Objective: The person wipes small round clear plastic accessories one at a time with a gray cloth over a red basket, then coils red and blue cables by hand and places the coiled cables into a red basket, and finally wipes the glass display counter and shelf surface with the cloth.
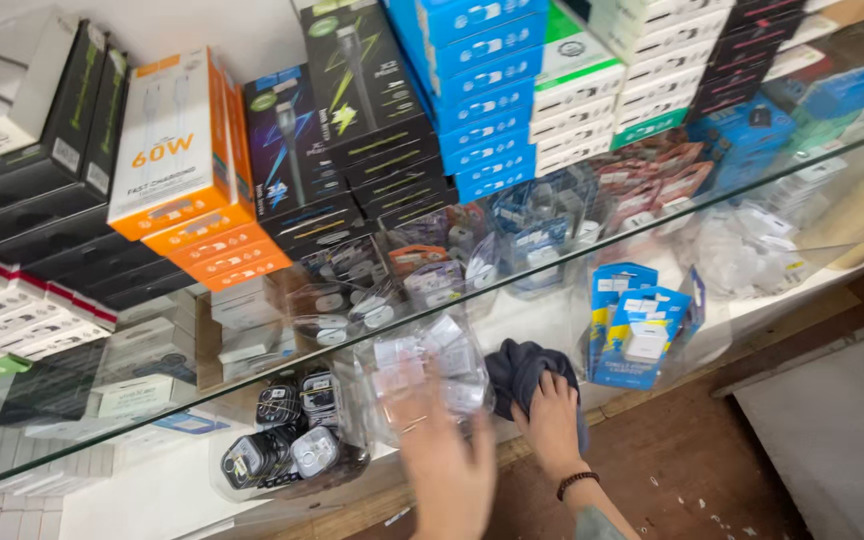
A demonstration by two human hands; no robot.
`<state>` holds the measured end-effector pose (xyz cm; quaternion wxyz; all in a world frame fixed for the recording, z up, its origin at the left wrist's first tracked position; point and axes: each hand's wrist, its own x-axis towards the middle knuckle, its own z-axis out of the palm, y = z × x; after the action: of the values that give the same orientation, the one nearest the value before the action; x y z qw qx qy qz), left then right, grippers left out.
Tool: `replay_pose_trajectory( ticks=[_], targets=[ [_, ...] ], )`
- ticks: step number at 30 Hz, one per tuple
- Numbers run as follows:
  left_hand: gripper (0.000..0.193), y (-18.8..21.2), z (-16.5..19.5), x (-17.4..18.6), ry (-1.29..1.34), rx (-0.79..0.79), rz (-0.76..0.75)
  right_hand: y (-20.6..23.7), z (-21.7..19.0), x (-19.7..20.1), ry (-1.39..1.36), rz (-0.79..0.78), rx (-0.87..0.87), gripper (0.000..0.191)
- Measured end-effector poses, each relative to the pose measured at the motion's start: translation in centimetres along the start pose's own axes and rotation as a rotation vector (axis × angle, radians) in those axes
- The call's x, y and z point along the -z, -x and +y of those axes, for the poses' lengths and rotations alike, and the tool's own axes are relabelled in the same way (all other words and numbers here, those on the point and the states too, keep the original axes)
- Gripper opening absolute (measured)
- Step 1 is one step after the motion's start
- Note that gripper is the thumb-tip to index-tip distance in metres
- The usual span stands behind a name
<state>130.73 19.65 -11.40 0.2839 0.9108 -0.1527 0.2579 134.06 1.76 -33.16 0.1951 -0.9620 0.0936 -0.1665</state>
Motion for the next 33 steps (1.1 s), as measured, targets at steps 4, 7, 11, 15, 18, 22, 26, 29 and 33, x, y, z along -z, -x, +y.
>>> replay_pose_trajectory(
  ticks=[4,7,11,15,18,22,26,29,33],
  targets=[
    [0.070,-5.0,5.9,-8.7,0.563,0.157,-0.379,1.5,2.0,0.1,-0.163,0.030,-0.042,0.051],
    [0.090,-9.0,7.9,-16.6,0.551,0.444,-0.655,-0.4,1.9,-1.4,-0.647,-0.028,-0.271,0.037],
    [0.082,-9.3,7.7,-22.8,0.407,0.432,-0.743,-0.6,0.6,-2.6,-0.878,0.248,-0.518,0.039],
    [0.047,-9.0,7.0,-22.6,0.419,0.096,-0.593,0.6,0.6,-2.4,-0.722,0.143,-0.286,0.050],
    [0.051,-9.0,7.5,-19.4,0.353,0.146,-0.609,0.1,1.2,-3.2,-0.456,0.019,-0.009,0.059],
    [0.051,-9.2,8.2,-14.2,0.326,0.262,-0.558,-1.6,4.8,-2.3,0.175,-0.167,0.094,0.070],
    [0.050,-8.4,7.4,-9.2,0.372,0.391,-0.468,-1.6,14.9,6.3,-0.249,-0.053,-0.509,0.032],
    [0.051,-7.7,6.4,-6.5,0.346,0.449,-0.390,-1.9,21.7,13.1,0.064,0.270,-0.331,0.041],
    [0.055,-7.9,5.3,-6.2,0.197,0.589,-0.491,-3.5,17.7,9.8,-0.088,0.018,-0.332,0.046]
  ],
)
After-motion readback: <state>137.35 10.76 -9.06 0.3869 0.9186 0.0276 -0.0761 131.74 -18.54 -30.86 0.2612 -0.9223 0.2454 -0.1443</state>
